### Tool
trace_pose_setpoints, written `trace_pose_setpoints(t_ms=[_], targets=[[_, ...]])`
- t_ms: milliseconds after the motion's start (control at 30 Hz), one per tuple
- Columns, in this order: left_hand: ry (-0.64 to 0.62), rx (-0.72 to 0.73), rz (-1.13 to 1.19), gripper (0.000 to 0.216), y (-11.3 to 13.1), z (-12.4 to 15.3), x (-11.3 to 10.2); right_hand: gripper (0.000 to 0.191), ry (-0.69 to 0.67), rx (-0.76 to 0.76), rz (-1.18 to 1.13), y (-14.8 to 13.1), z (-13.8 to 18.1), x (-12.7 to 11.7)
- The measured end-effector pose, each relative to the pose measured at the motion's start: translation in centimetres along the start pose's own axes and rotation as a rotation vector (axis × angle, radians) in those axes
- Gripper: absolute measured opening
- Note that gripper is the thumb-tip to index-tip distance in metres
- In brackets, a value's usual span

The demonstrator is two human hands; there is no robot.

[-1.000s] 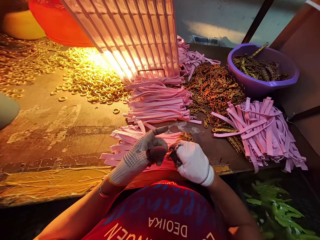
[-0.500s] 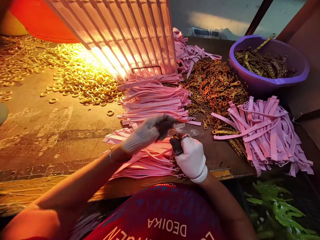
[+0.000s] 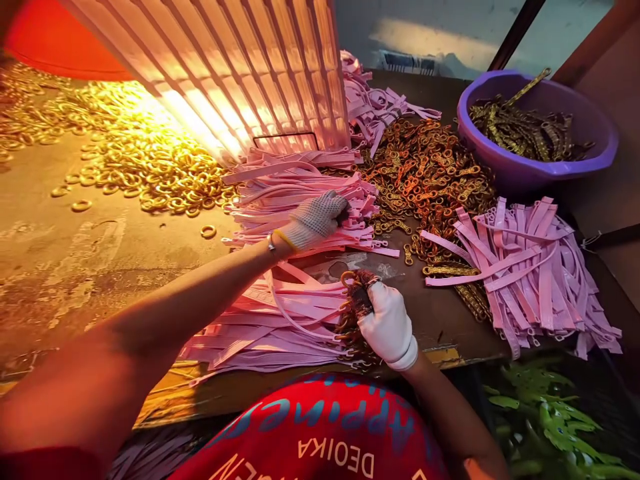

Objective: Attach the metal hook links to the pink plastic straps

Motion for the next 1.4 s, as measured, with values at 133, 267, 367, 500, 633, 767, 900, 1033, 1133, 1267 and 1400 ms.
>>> trace_pose_setpoints(t_ms=[133, 267, 367, 500, 633, 767, 900, 1033, 1133, 1267, 1400], targets=[[0.102, -0.173, 0.426, 0.008, 2.0, 4.6, -3.2, 0.042, 0.074, -0.138, 0.148, -0.2, -1.4, -0.5], [-0.118, -0.404, 1.003, 0.021, 5.8, 9.9, -5.6, 0.046, -0.004, -0.214, 0.318, -1.9, -2.9, -0.3], [-0.149, -0.461, 1.087, 0.031, 7.9, 12.4, -6.2, 0.032, -0.075, -0.151, 0.625, -3.3, -3.1, 0.4], [-0.174, -0.454, 0.941, 0.036, 8.7, 13.8, -5.7, 0.009, -0.051, -0.187, 0.907, -4.3, -2.0, 1.2], [-0.17, -0.243, 0.708, 0.027, 8.7, 14.4, -4.8, 0.021, -0.005, -0.302, 0.962, -3.9, -0.6, 1.4], [-0.175, -0.12, 0.502, 0.007, 8.7, 15.4, -3.7, 0.013, -0.005, -0.294, 0.972, -3.4, 0.2, 1.3], [-0.125, -0.139, 0.657, 0.02, 8.7, 16.5, -3.4, 0.038, -0.128, -0.211, 0.854, -4.2, 0.3, 0.4], [-0.048, -0.253, 0.752, 0.034, 9.2, 17.4, -4.1, 0.04, -0.336, -0.179, 0.811, -5.9, -0.1, -0.6], [-0.006, -0.217, 0.732, 0.028, 9.6, 18.1, -4.1, 0.024, -0.404, -0.082, 0.89, -6.5, -0.2, -0.4], [0.02, -0.185, 0.67, 0.021, 9.6, 18.8, -3.4, 0.011, -0.432, -0.135, 0.914, -6.2, 0.4, 0.6], [-0.005, -0.173, 0.64, 0.024, 9.7, 18.8, -3.2, 0.01, -0.429, -0.219, 0.903, -5.7, 0.6, 1.1]])
Point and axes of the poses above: each hand's wrist, its own z-axis away from the middle knuckle, its own x-axis out of the palm, y = z × x, the point moved 1 cm from there along -z, towards the middle knuckle
